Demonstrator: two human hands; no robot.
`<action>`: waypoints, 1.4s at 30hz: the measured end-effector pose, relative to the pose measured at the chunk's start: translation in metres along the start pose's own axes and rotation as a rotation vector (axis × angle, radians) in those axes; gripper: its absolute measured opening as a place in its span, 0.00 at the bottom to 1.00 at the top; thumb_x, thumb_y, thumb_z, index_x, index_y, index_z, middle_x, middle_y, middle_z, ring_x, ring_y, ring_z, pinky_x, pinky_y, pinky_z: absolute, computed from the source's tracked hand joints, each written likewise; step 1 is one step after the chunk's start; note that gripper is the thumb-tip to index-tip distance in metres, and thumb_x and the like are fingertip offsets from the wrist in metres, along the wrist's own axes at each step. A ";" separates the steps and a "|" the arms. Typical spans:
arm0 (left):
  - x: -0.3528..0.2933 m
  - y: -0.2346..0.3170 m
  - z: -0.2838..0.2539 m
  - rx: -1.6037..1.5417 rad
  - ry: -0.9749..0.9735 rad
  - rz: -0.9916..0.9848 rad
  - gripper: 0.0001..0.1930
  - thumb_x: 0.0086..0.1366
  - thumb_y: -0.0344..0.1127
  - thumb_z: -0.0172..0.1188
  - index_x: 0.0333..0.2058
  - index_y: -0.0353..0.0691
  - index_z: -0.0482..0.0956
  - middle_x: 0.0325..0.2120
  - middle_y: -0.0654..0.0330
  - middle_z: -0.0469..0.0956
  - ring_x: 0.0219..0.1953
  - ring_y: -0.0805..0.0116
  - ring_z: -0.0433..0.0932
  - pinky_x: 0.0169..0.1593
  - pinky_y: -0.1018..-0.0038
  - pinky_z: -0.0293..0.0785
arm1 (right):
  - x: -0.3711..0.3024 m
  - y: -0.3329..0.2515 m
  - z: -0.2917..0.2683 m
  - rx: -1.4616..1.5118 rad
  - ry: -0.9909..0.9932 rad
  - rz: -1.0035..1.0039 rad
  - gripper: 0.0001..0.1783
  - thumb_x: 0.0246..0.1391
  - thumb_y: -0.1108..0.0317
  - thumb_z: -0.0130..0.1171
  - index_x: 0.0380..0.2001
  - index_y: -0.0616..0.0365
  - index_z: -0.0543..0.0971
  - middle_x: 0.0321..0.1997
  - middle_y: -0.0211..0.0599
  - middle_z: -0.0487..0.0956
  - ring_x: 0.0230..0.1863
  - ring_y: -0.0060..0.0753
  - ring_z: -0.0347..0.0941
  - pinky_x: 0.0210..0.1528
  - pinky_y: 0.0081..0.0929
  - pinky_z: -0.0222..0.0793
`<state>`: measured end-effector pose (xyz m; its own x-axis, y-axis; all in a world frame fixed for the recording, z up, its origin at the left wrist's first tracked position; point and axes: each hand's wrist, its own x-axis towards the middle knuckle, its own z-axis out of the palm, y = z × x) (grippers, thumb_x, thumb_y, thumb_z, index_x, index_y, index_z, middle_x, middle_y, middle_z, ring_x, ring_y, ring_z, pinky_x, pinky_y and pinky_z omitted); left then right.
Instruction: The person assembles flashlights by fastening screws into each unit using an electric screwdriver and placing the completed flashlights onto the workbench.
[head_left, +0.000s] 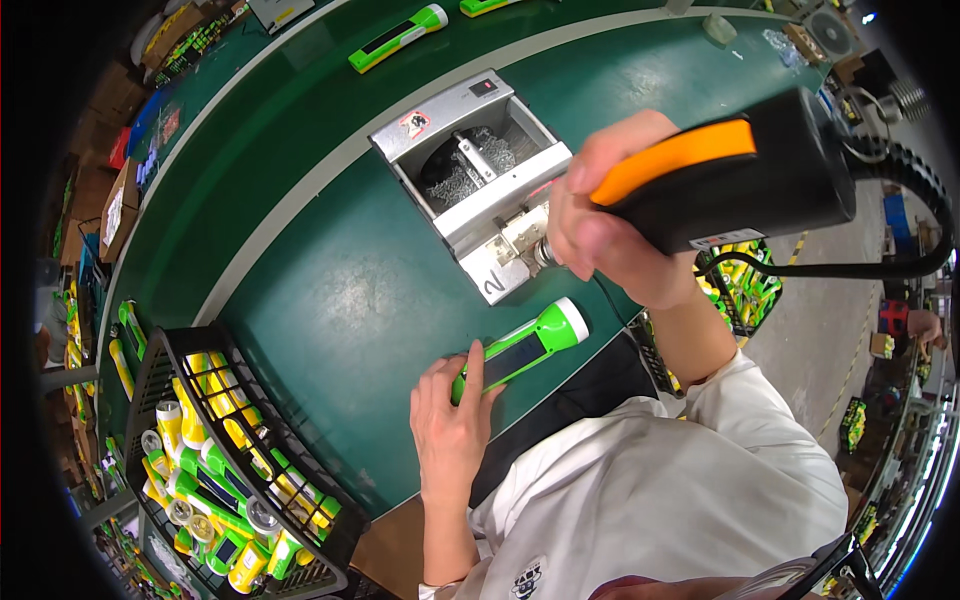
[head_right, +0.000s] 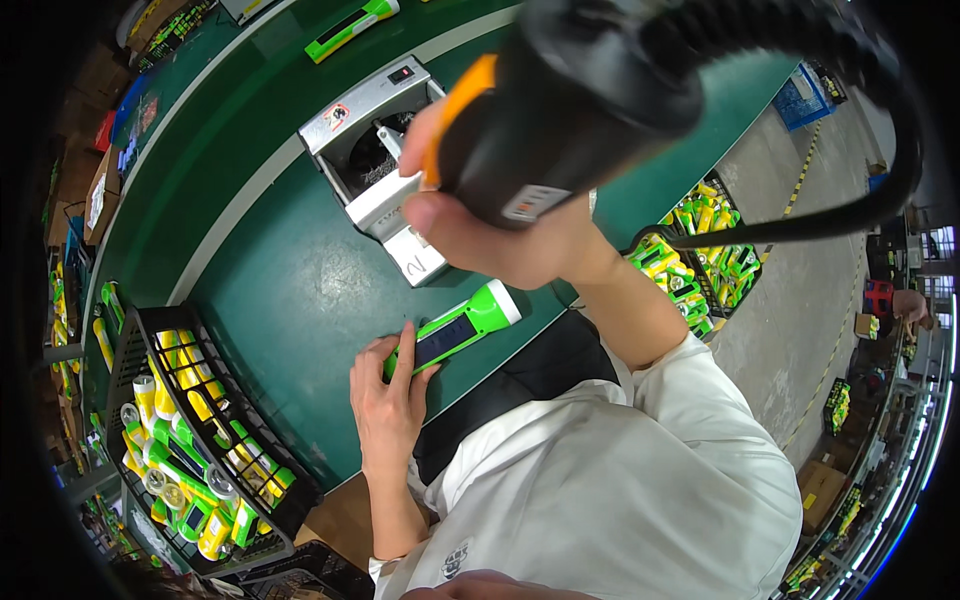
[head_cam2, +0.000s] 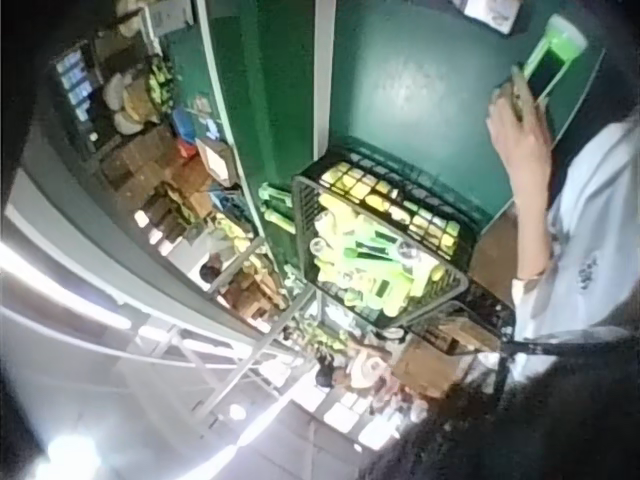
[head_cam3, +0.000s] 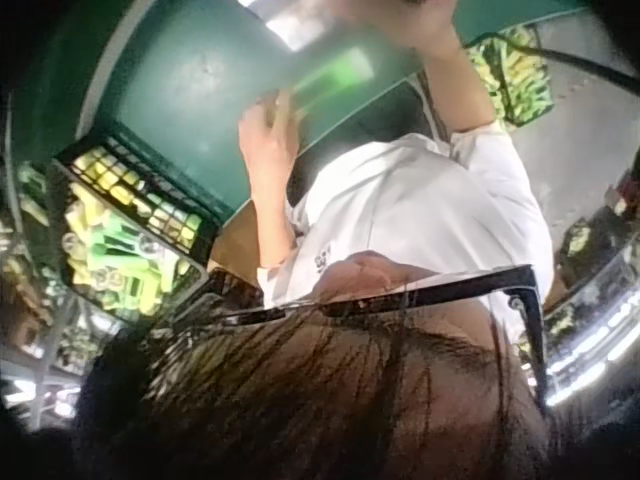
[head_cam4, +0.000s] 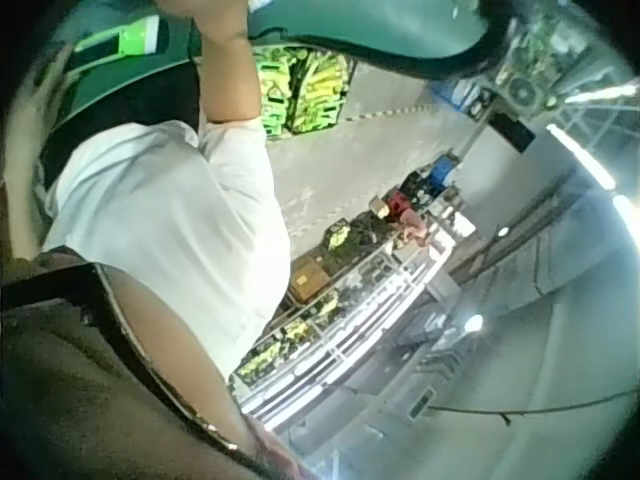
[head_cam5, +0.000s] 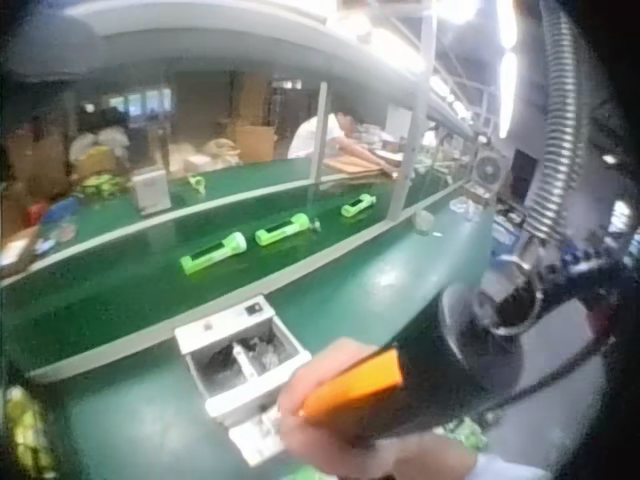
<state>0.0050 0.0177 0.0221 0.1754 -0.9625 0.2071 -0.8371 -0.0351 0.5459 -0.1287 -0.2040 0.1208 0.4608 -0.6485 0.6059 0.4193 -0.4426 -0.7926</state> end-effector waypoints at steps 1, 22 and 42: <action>0.000 0.003 -0.001 0.053 -0.001 0.000 0.33 0.54 0.32 0.74 0.61 0.41 0.78 0.45 0.55 0.77 0.45 0.55 0.76 0.48 0.60 0.72 | 0.003 0.003 0.001 0.011 -0.055 -0.016 0.14 0.54 0.78 0.62 0.43 0.63 0.70 0.22 0.31 0.71 0.18 0.21 0.67 0.22 0.22 0.65; -0.001 -0.019 -0.003 -0.073 0.007 0.083 0.35 0.55 0.29 0.74 0.64 0.41 0.75 0.44 0.54 0.78 0.45 0.54 0.76 0.50 0.60 0.74 | 0.036 0.007 0.006 0.255 -0.059 0.174 0.07 0.57 0.75 0.63 0.37 0.65 0.76 0.18 0.33 0.73 0.14 0.23 0.68 0.17 0.23 0.64; -0.010 -0.014 0.005 -0.182 0.093 -0.026 0.21 0.52 0.28 0.75 0.47 0.38 0.85 0.47 0.54 0.80 0.45 0.52 0.78 0.48 0.60 0.76 | 0.016 0.005 0.000 0.271 -0.042 0.145 0.14 0.61 0.74 0.50 0.50 0.63 0.66 0.18 0.29 0.65 0.13 0.21 0.61 0.18 0.23 0.60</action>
<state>0.0121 0.0262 0.0084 0.2501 -0.9326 0.2602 -0.7257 -0.0027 0.6880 -0.1191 -0.2169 0.1263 0.5605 -0.6642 0.4946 0.5379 -0.1621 -0.8273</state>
